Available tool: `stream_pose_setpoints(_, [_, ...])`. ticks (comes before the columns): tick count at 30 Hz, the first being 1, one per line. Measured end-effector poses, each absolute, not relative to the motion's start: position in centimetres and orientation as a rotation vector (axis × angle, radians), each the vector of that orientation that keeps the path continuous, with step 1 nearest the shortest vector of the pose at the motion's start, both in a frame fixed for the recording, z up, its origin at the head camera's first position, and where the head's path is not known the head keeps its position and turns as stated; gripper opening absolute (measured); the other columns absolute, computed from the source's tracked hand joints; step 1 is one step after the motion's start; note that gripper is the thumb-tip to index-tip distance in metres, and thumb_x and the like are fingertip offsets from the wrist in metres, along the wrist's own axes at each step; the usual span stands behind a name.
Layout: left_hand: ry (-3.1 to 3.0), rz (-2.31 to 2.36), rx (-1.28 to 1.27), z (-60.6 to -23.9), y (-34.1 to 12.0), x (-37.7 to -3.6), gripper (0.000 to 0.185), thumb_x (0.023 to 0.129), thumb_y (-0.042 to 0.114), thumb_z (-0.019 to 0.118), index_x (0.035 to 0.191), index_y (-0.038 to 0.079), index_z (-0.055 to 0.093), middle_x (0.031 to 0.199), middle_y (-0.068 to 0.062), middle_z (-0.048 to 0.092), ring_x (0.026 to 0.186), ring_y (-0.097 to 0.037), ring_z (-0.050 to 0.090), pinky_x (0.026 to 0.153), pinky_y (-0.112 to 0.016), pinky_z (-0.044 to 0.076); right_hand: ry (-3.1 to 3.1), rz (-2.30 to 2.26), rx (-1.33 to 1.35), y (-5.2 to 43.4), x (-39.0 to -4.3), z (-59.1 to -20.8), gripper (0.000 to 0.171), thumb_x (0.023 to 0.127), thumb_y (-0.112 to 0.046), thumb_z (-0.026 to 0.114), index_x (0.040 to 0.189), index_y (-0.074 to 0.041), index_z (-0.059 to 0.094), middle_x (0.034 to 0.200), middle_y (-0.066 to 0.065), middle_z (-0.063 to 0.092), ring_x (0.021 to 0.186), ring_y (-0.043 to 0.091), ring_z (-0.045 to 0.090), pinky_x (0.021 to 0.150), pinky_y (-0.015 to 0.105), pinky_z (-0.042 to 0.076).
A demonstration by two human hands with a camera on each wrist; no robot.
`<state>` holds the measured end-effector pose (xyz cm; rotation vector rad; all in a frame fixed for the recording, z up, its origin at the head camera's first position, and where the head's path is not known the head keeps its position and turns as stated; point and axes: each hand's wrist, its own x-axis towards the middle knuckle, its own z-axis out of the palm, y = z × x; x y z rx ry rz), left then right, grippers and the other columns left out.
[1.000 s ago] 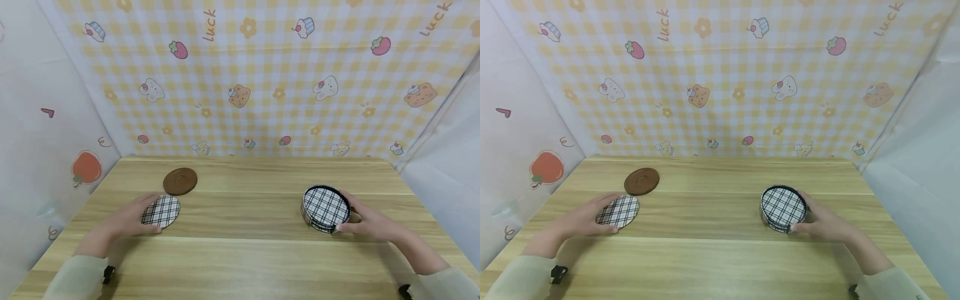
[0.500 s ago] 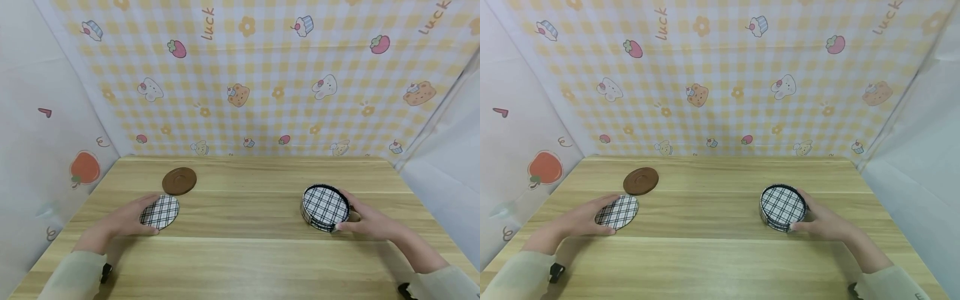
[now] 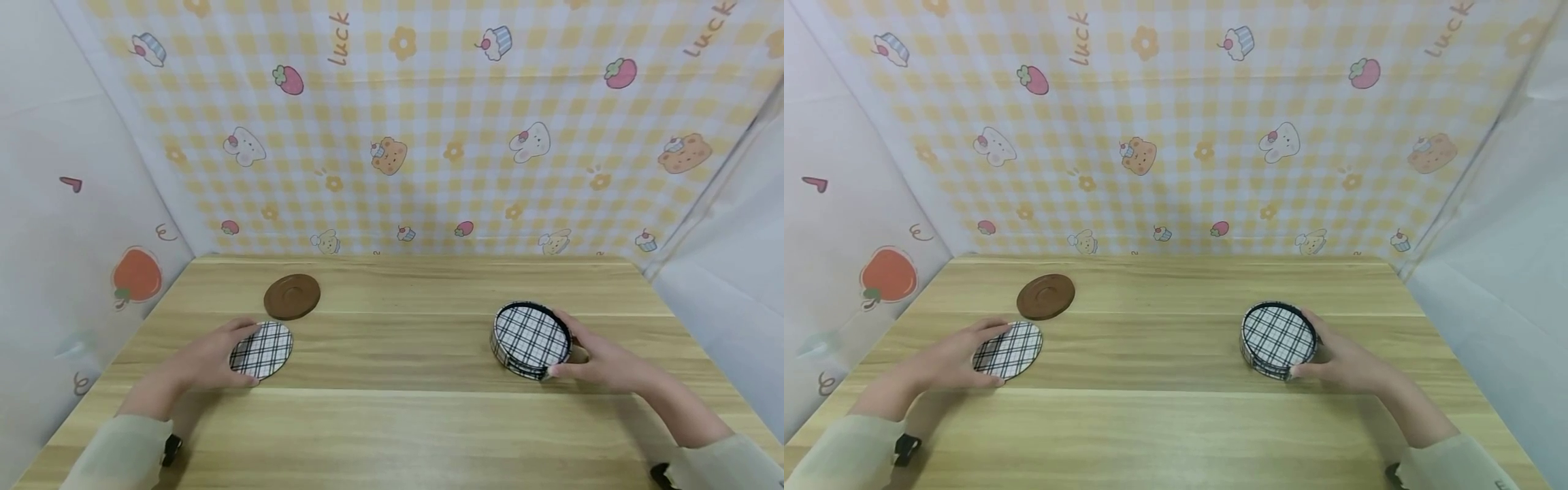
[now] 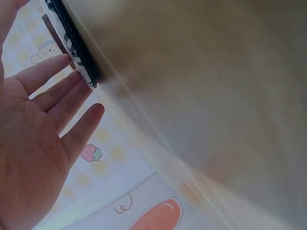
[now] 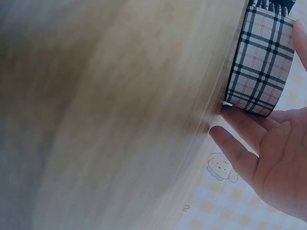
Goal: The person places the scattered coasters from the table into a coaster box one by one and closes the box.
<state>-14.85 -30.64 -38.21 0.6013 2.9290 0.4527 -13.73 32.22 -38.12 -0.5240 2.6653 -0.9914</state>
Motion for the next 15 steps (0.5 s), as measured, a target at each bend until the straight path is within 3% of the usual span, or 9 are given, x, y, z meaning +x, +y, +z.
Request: stream_pose_setpoints(15, [2.952, 0.453, 0.663, -37.86, -29.84, -14.09, 0.096, 0.065, 0.044, 0.088, 0.136, -0.010, 0.052, 0.138, -0.028, 0.050, 0.117, -0.041, 0.057, 0.093, -0.056, 0.051, 2.694, -0.975, -0.529, 32.28, -13.68, -38.18, 0.105, 0.086, -0.026, 0.076, 0.157, 0.003, 0.005, 0.153, 0.044, 0.018, 0.132, 0.066, 0.029, 0.099, 0.078, 0.028])
